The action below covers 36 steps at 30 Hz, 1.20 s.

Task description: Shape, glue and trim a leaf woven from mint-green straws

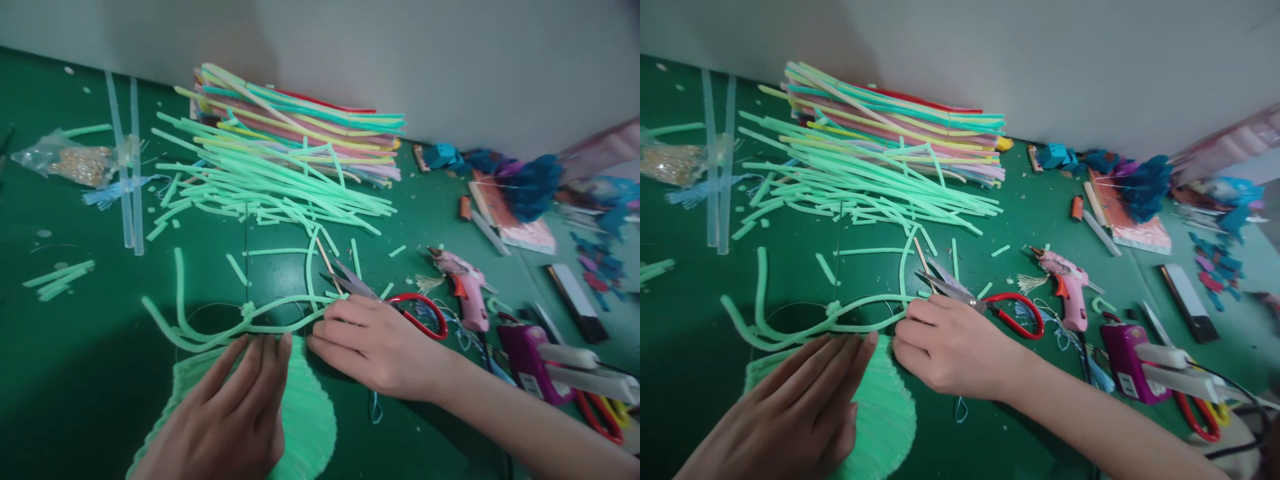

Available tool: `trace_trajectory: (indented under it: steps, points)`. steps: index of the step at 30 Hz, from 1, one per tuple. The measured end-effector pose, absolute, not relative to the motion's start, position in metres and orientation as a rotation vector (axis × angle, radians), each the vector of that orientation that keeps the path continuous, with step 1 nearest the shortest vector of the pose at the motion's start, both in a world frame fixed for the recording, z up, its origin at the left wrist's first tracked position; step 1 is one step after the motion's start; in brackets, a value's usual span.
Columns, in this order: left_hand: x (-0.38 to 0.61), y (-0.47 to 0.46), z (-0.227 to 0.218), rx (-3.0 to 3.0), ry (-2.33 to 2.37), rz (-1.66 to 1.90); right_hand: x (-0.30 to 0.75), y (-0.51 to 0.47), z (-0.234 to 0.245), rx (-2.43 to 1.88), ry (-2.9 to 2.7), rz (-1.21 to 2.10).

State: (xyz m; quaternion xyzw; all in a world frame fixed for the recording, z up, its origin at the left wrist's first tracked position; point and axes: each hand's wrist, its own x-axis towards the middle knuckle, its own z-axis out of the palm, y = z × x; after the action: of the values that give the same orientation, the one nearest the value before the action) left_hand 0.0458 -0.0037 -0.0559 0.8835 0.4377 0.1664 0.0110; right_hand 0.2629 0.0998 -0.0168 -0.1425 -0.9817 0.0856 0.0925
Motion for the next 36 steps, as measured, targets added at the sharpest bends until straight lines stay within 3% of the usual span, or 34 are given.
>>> trace_trajectory:
  steps: [5, 36]
  points:
    - [0.0507, -0.0042, -0.0522, 2.83, 1.388, 0.373, 0.2635, 0.0985, -0.0182, -0.41, -2.887, 0.243]
    - [0.0483, -0.0053, -0.0597, 2.797, 1.186, 0.465, 0.2647, 0.1002, -0.0171, -0.403, -2.888, 0.25]
